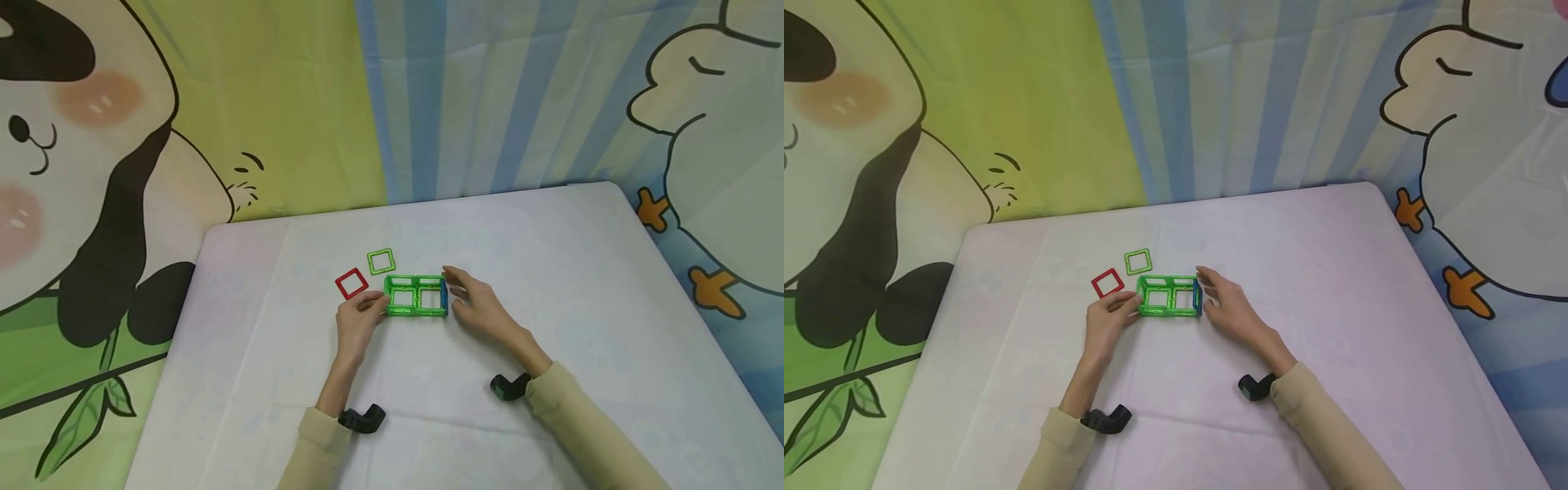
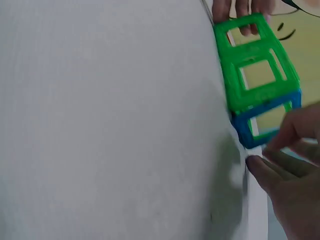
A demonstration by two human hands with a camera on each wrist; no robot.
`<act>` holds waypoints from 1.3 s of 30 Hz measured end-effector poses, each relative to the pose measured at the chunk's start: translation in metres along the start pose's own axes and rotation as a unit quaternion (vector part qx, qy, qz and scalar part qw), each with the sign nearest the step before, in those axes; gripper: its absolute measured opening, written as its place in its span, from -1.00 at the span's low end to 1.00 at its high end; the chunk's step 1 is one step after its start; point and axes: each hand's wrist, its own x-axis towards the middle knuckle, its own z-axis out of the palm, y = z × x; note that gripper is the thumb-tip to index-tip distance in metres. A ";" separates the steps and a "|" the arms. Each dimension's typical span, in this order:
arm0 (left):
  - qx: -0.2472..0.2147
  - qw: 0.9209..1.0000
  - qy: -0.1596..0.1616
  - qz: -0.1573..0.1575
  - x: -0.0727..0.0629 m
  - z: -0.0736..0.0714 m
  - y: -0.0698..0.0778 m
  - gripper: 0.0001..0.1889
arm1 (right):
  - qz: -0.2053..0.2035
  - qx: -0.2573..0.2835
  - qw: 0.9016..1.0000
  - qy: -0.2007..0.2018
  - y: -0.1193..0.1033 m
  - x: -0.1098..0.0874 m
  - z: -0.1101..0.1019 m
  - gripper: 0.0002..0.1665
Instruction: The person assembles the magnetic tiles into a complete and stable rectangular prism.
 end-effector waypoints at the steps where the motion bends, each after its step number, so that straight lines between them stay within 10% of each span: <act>1: 0.001 1.000 -0.001 0.000 0.000 0.000 0.000 -0.74 | 0.003 0.013 1.000 -0.020 0.001 -0.002 -0.002 -0.14; 6: 0.006 1.000 0.002 0.000 0.000 0.000 0.000 -0.75 | -0.008 0.042 0.997 -0.064 0.003 -0.009 -0.006 0.08; 17: 0.010 1.000 -0.013 -0.004 0.002 -0.001 0.001 -0.75 | -0.041 0.048 0.998 -0.024 0.009 -0.008 0.004 0.02; 26: 0.097 0.993 -0.033 0.054 0.014 -0.020 0.010 -0.76 | -0.037 0.044 0.998 -0.027 0.009 -0.007 0.003 0.01; 34: 0.174 0.970 -0.070 0.152 0.039 -0.031 0.021 -0.75 | -0.032 0.050 0.998 -0.031 0.008 -0.008 0.001 0.01; 39: 0.244 0.934 -0.088 0.245 0.056 -0.033 0.031 -0.72 | -0.035 0.058 0.997 -0.034 0.006 -0.008 0.001 0.00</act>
